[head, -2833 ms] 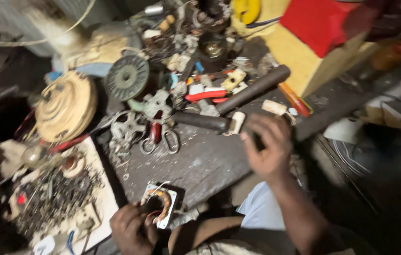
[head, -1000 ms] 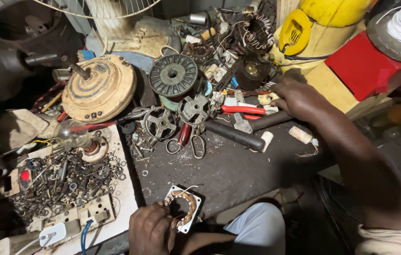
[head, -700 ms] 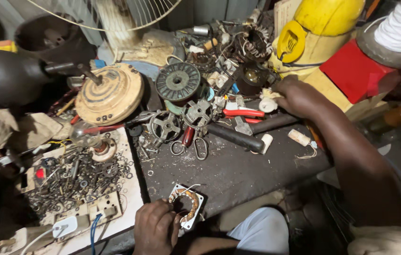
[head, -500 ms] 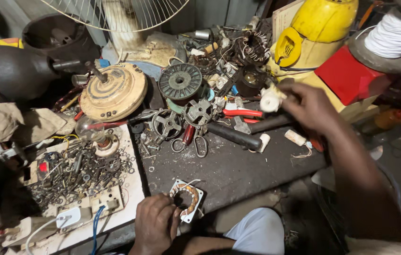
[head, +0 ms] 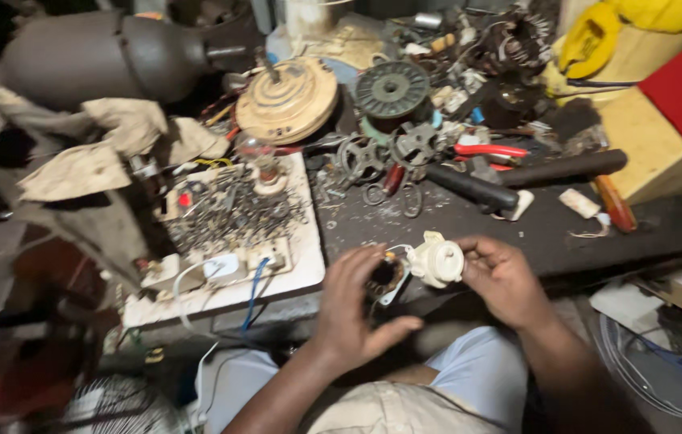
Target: The person winds enameled copper wire by hand around a motor stator coil on a cluttered workbench, threading and tightening the wire turns. They then pick up a screwdriver and work on a small switch-like component, prying and adjusting it before handling the parts again.
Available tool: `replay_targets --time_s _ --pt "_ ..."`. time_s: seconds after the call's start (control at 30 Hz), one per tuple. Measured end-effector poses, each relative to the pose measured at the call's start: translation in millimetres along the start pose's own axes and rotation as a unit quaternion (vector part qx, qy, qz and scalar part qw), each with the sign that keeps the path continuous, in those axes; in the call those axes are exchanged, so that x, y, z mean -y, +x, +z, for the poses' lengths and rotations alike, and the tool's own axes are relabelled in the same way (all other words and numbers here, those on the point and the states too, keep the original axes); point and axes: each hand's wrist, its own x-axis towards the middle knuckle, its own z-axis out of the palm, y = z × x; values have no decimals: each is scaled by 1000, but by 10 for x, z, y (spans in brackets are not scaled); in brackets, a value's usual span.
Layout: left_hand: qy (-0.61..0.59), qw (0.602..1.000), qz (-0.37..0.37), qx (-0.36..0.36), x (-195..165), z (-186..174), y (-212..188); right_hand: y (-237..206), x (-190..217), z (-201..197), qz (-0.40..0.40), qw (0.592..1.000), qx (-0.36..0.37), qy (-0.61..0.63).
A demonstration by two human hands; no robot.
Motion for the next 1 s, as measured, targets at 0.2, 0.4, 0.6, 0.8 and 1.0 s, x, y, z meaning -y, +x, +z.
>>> replay_targets --time_s 0.2,0.4,0.6,0.8,1.0 --pt "-38 999 35 14 -92 -14 85 -137 -6 607 35 995 49 78" --pt "-9 997 66 26 -23 -86 18 -261 489 707 7 992 81 -96" --pt "42 997 9 62 -155 -326 -17 -276 929 808 -12 980 115 -160" --pt "61 992 40 102 -283 -482 -233 -314 971 932 -16 937 134 -321" --pt "39 988 59 137 -326 -488 -310 -253 957 1023 -36 932 197 -301"
